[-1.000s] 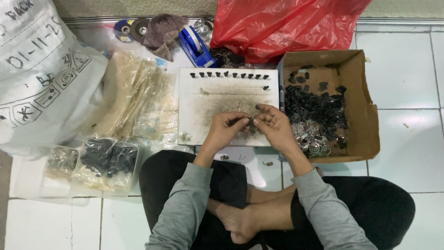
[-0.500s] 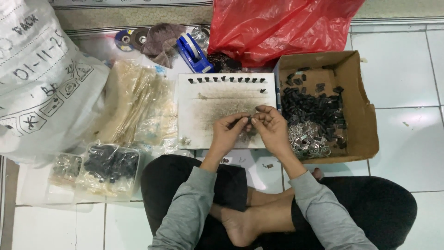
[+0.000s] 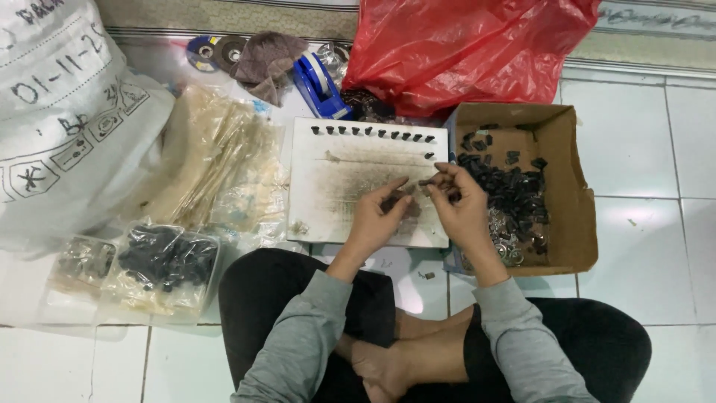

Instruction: The person sits on the floor and repeatedly picks small black plastic parts and metal rings from a cardboard box, then assembles them by hand. The assembled units are placed in a row on a white board in front of them.

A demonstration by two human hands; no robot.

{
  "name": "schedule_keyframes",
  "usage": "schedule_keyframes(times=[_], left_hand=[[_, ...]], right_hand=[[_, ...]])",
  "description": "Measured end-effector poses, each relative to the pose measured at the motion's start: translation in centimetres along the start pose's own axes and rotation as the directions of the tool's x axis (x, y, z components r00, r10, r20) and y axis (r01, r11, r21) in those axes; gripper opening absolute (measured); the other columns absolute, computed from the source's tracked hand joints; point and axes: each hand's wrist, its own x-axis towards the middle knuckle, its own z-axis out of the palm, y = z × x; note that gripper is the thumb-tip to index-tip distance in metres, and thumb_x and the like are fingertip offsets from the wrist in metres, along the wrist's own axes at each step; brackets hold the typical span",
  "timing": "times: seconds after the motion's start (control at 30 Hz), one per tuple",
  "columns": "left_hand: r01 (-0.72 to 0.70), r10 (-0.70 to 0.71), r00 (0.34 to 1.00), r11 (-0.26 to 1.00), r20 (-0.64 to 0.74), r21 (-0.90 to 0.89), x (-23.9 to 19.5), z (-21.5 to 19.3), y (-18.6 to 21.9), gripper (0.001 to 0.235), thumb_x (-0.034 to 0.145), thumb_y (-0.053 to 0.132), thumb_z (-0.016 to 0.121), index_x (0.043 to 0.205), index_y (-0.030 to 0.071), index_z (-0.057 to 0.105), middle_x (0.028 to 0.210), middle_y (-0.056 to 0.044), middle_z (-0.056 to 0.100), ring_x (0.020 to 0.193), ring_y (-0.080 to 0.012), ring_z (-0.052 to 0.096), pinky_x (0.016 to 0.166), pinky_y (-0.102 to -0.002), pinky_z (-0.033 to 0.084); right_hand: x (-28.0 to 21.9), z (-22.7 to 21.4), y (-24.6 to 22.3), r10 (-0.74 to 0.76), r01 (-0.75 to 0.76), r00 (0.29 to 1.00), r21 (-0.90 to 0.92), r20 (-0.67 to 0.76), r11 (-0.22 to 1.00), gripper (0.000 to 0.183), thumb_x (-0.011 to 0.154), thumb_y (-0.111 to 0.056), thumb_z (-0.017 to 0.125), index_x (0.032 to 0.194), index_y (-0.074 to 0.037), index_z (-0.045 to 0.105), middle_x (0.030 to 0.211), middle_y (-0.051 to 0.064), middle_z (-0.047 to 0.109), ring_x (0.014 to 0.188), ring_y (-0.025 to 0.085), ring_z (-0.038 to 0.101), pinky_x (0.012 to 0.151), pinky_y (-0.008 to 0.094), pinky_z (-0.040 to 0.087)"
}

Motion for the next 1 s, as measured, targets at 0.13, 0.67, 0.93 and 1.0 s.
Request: schedule_keyframes(times=[0.13, 0.67, 0.93, 1.0], left_hand=[[-0.014, 0.011, 0.999, 0.997, 0.042, 0.078, 0.7, -0.5, -1.6, 0.036, 0.095, 0.012, 0.071, 0.128, -0.002, 0.068, 0.099, -0.024, 0.076, 0.086, -0.0266, 0.074, 0.075, -0.040, 0.061], [0.036, -0.036, 0.968, 0.999, 0.250, 0.007, 1.9, -1.1, 0.6, 0.076, 0.095, 0.007, 0.060, 0.158, -0.010, 0.019, 0.093, -0.027, 0.072, 0.073, -0.0301, 0.074, 0.063, -0.040, 0.064], [0.061, -0.069, 0.965, 0.997, 0.251, 0.041, 2.0, -1.2, 0.5, 0.078, 0.093, 0.010, 0.064, 0.157, -0.010, 0.023, 0.093, -0.025, 0.072, 0.074, -0.0276, 0.074, 0.062, -0.038, 0.065], [0.079, -0.083, 0.966, 0.996, 0.247, 0.029, 1.9, -1.1, 0.7, 0.077, 0.094, 0.010, 0.064, 0.156, -0.011, 0.023, 0.094, -0.026, 0.072, 0.075, -0.0283, 0.075, 0.062, -0.038, 0.065]], right_hand=[[3.3, -1.3, -0.8, -0.202, 0.213, 0.977, -0.243, 0.069, 0.946, 0.037, 0.090, 0.003, 0.077, 0.126, 0.001, 0.069, 0.097, 0.014, 0.073, 0.095, 0.029, 0.063, 0.083, 0.038, 0.050], [8.7, 1.7, 4.1, -0.306, 0.549, 0.836, -0.703, 0.456, 0.451, 0.051, 0.084, -0.011, 0.076, 0.133, -0.015, 0.064, 0.091, 0.001, 0.069, 0.100, 0.024, 0.060, 0.089, 0.039, 0.038], [8.4, 1.7, 3.8, -0.261, 0.519, 0.854, -0.721, 0.450, 0.459, 0.050, 0.086, -0.013, 0.074, 0.135, -0.016, 0.063, 0.094, 0.002, 0.070, 0.102, 0.024, 0.061, 0.091, 0.038, 0.039], [8.4, 1.7, 3.7, -0.253, 0.514, 0.857, -0.716, 0.449, 0.473, 0.051, 0.086, -0.015, 0.074, 0.135, -0.016, 0.062, 0.096, 0.004, 0.070, 0.104, 0.025, 0.061, 0.091, 0.040, 0.040]])
